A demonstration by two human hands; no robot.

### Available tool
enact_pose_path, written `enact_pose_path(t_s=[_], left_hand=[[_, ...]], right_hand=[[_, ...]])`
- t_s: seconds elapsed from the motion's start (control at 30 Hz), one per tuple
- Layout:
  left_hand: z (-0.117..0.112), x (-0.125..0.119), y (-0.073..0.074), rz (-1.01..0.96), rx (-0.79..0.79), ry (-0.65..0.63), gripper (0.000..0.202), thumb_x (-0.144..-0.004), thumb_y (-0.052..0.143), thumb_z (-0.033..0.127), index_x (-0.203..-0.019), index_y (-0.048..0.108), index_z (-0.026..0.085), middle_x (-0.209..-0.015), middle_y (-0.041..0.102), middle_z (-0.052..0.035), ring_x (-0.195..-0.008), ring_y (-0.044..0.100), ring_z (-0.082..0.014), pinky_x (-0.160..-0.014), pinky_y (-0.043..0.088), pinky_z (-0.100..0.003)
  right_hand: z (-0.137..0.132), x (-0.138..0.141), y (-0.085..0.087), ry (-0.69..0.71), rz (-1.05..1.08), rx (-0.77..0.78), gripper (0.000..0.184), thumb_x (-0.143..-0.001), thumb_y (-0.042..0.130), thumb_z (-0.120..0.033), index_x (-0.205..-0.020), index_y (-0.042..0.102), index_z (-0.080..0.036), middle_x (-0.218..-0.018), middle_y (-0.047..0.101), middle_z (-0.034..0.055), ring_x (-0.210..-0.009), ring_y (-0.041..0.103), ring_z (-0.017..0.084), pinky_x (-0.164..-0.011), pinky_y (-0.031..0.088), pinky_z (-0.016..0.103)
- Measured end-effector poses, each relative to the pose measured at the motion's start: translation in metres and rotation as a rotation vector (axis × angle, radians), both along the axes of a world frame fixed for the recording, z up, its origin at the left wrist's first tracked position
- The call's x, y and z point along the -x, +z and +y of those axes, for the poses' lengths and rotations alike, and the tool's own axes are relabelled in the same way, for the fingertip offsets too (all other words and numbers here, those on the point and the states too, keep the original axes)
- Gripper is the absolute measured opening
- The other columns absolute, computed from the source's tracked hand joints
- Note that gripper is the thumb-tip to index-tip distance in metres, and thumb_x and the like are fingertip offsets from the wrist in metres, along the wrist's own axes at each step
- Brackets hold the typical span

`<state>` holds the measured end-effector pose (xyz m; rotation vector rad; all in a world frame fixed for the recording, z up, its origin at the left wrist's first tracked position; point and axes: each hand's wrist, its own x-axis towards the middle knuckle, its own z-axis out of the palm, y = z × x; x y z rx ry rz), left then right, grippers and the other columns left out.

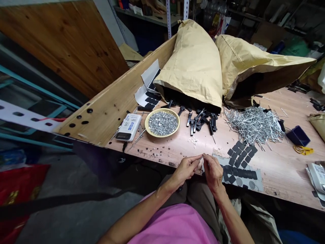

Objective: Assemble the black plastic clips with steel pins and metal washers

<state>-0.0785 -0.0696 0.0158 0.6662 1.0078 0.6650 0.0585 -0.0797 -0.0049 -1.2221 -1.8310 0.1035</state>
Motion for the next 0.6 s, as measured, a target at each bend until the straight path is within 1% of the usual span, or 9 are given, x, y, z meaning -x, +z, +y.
enact_pose_path(t_s=[0.07, 0.13, 0.23, 0.3, 0.4, 0.5, 0.53, 0.6], left_hand=[[0.002, 0.002, 0.002, -0.036, -0.002, -0.033, 0.054, -0.077, 0.060, 0.042, -0.124, 0.055, 0.015, -0.054, 0.034, 0.0099, -0.033, 0.018, 0.0014, -0.034, 0.008, -0.015], [0.005, 0.005, 0.004, -0.088, 0.005, -0.072, 0.054, -0.075, 0.062, 0.043, -0.123, 0.055, 0.016, -0.055, 0.036, 0.0096, -0.034, 0.017, 0.0014, -0.035, 0.007, -0.015], [0.010, 0.011, 0.008, -0.134, 0.042, -0.142, 0.056, -0.073, 0.064, 0.043, -0.121, 0.056, 0.016, -0.053, 0.036, 0.0100, -0.035, 0.016, 0.0011, -0.036, 0.005, -0.016], [0.012, 0.014, 0.009, -0.153, 0.066, -0.208, 0.058, -0.070, 0.066, 0.043, -0.120, 0.056, 0.015, -0.052, 0.036, 0.0104, -0.035, 0.016, 0.0010, -0.036, 0.005, -0.016], [0.013, 0.017, 0.008, -0.188, 0.078, -0.293, 0.061, -0.065, 0.070, 0.044, -0.117, 0.058, 0.014, -0.052, 0.040, 0.0101, -0.035, 0.017, 0.0010, -0.036, 0.007, -0.015], [0.012, 0.016, 0.006, -0.169, 0.060, -0.318, 0.059, -0.064, 0.070, 0.047, -0.112, 0.061, 0.013, -0.051, 0.041, 0.0099, -0.035, 0.017, 0.0007, -0.036, 0.008, -0.015], [0.011, 0.015, 0.005, -0.141, 0.037, -0.314, 0.057, -0.066, 0.068, 0.048, -0.110, 0.062, 0.013, -0.051, 0.040, 0.0100, -0.035, 0.017, 0.0004, -0.036, 0.009, -0.016], [0.010, 0.013, 0.005, -0.062, -0.059, -0.304, 0.051, -0.069, 0.065, 0.048, -0.105, 0.065, 0.011, -0.048, 0.037, 0.0097, -0.036, 0.020, -0.0011, -0.037, 0.013, -0.016]], right_hand=[[0.002, -0.005, 0.005, -0.004, 0.055, 0.092, 0.020, -0.086, 0.051, -0.015, -0.102, 0.063, -0.021, -0.088, 0.069, 0.0066, -0.081, 0.066, 0.018, -0.071, 0.055, 0.030], [0.005, -0.012, 0.011, 0.021, 0.130, 0.232, 0.019, -0.087, 0.052, -0.021, -0.101, 0.065, -0.022, -0.089, 0.069, 0.0063, -0.082, 0.065, 0.017, -0.070, 0.054, 0.029], [0.012, -0.025, 0.019, 0.152, 0.201, 0.382, 0.018, -0.087, 0.053, -0.028, -0.095, 0.069, -0.024, -0.083, 0.069, 0.0045, -0.077, 0.065, 0.016, -0.066, 0.054, 0.027], [0.016, -0.032, 0.023, 0.235, 0.209, 0.418, 0.016, -0.086, 0.056, -0.031, -0.091, 0.070, -0.024, -0.081, 0.069, 0.0041, -0.075, 0.065, 0.016, -0.065, 0.053, 0.026], [0.018, -0.039, 0.030, 0.311, 0.167, 0.440, 0.017, -0.085, 0.057, -0.035, -0.086, 0.070, -0.023, -0.077, 0.070, 0.0041, -0.072, 0.065, 0.016, -0.065, 0.052, 0.026], [0.017, -0.042, 0.040, 0.339, 0.082, 0.472, 0.020, -0.086, 0.055, -0.037, -0.085, 0.070, -0.023, -0.075, 0.070, 0.0039, -0.069, 0.065, 0.016, -0.063, 0.052, 0.026], [0.017, -0.043, 0.043, 0.342, 0.051, 0.484, 0.021, -0.086, 0.054, -0.037, -0.084, 0.070, -0.023, -0.074, 0.070, 0.0036, -0.068, 0.065, 0.016, -0.062, 0.052, 0.026], [0.016, -0.044, 0.049, 0.351, -0.021, 0.504, 0.022, -0.087, 0.053, -0.038, -0.084, 0.069, -0.024, -0.074, 0.069, 0.0032, -0.069, 0.064, 0.016, -0.063, 0.051, 0.027]])
